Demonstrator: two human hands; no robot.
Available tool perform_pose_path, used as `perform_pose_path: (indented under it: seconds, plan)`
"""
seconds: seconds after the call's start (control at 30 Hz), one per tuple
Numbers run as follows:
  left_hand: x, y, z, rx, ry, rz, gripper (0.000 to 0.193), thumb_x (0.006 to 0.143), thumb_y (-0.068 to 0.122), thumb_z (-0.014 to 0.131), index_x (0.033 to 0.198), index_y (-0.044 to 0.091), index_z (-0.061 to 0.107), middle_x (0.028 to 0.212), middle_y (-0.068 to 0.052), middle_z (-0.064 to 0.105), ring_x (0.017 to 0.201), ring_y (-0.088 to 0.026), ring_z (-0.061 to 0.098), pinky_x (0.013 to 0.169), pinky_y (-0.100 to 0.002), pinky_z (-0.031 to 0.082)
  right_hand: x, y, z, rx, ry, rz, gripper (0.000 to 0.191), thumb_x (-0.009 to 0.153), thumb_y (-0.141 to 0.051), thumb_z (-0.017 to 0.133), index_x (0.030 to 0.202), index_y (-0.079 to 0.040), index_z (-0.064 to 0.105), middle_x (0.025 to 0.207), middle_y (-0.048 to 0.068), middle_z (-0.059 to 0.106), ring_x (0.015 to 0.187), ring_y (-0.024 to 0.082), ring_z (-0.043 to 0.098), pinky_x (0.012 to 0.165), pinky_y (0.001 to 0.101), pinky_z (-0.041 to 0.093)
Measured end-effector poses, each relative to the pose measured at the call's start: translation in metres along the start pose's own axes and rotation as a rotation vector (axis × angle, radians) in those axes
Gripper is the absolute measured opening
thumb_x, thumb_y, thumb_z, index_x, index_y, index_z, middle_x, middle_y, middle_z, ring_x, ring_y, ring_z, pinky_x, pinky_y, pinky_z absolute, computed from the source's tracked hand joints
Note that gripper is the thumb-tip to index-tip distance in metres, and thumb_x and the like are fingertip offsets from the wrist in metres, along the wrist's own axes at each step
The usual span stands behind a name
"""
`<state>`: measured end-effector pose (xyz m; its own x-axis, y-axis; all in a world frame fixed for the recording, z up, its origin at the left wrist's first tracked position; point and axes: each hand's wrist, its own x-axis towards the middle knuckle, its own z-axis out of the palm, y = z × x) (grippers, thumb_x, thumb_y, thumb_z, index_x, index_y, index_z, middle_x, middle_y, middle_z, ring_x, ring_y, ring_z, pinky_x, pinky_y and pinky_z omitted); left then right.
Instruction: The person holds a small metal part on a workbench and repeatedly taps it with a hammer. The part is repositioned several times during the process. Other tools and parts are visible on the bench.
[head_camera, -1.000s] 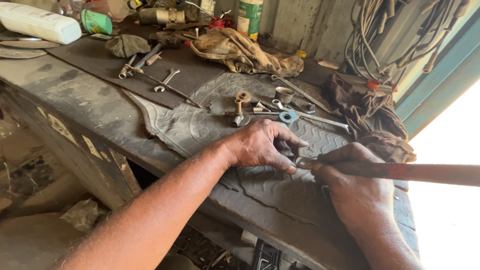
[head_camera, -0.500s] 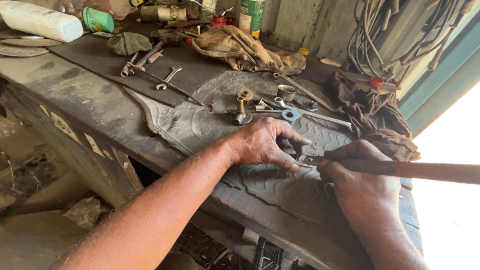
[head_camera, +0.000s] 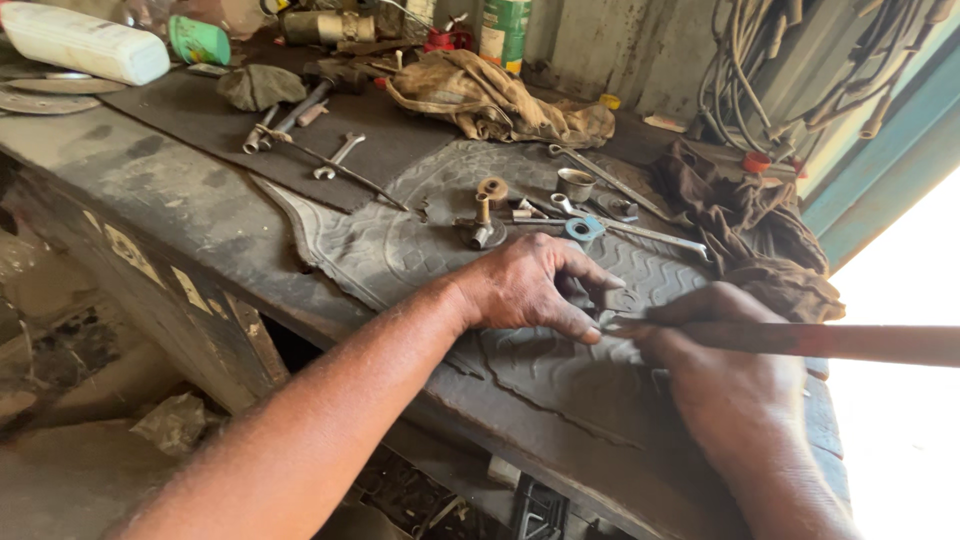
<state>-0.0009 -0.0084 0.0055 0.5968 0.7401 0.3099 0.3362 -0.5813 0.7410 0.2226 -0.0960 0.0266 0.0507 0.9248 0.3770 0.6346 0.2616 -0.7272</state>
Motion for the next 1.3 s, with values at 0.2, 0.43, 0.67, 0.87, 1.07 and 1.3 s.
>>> perform_pose_path:
  seconds: [0.2,0.43,0.67,0.87,1.07,1.3]
  plan:
    - [0.0,-0.002,0.002,-0.055,0.007,0.011,0.065,0.064,0.034,0.094,0.123,0.012,0.076,0.106,-0.004,0.078,0.095,-0.012,0.072,0.086,-0.028,0.06,0.001,-0.007,0.0,0.142,0.062,0.234,0.015,0.074,-0.011,0.078,0.086,-0.002,0.074,0.079,0.006,0.073,0.073,0.018,0.069,0.067,0.0337,0.054]
    - [0.0,0.0,-0.001,0.002,-0.004,0.011,0.064,0.065,0.035,0.094,0.123,0.013,0.076,0.104,-0.001,0.078,0.095,-0.01,0.072,0.086,-0.027,0.059,0.003,-0.018,-0.001,-0.025,0.047,0.08,0.015,0.076,-0.015,0.082,0.086,-0.005,0.076,0.087,0.005,0.075,0.075,0.015,0.071,0.069,0.03,0.054]
    - [-0.001,-0.002,0.001,-0.024,0.005,0.019,0.064,0.064,0.035,0.093,0.122,0.014,0.077,0.103,-0.001,0.078,0.093,-0.009,0.072,0.087,-0.027,0.059,0.002,-0.003,-0.007,0.311,0.251,0.141,0.027,0.078,-0.011,0.077,0.102,-0.002,0.07,0.097,0.007,0.075,0.085,0.013,0.072,0.08,0.0266,0.057]
    - [0.001,-0.005,0.003,-0.017,0.021,0.062,0.063,0.064,0.033,0.094,0.121,0.013,0.077,0.102,-0.001,0.077,0.091,-0.009,0.07,0.086,-0.028,0.059,0.006,0.007,-0.01,0.203,0.092,0.202,0.032,0.074,-0.013,0.08,0.104,-0.001,0.072,0.095,0.008,0.075,0.089,0.016,0.07,0.079,0.0296,0.053]
    - [0.001,-0.004,0.004,-0.07,0.001,0.022,0.062,0.065,0.03,0.094,0.122,0.012,0.076,0.101,0.001,0.078,0.088,-0.007,0.07,0.084,-0.026,0.06,0.007,0.007,-0.003,-0.346,0.064,-0.151,0.026,0.084,-0.028,0.084,0.096,-0.005,0.079,0.105,0.008,0.074,0.092,0.017,0.071,0.081,0.0329,0.052]
    - [0.001,0.0,0.003,-0.047,-0.003,0.011,0.062,0.065,0.031,0.093,0.122,0.013,0.077,0.102,0.001,0.079,0.09,-0.006,0.07,0.086,-0.025,0.059,0.006,0.002,-0.003,0.141,0.072,0.304,0.033,0.082,-0.026,0.082,0.109,-0.008,0.072,0.096,0.009,0.079,0.085,0.02,0.074,0.078,0.0333,0.058]
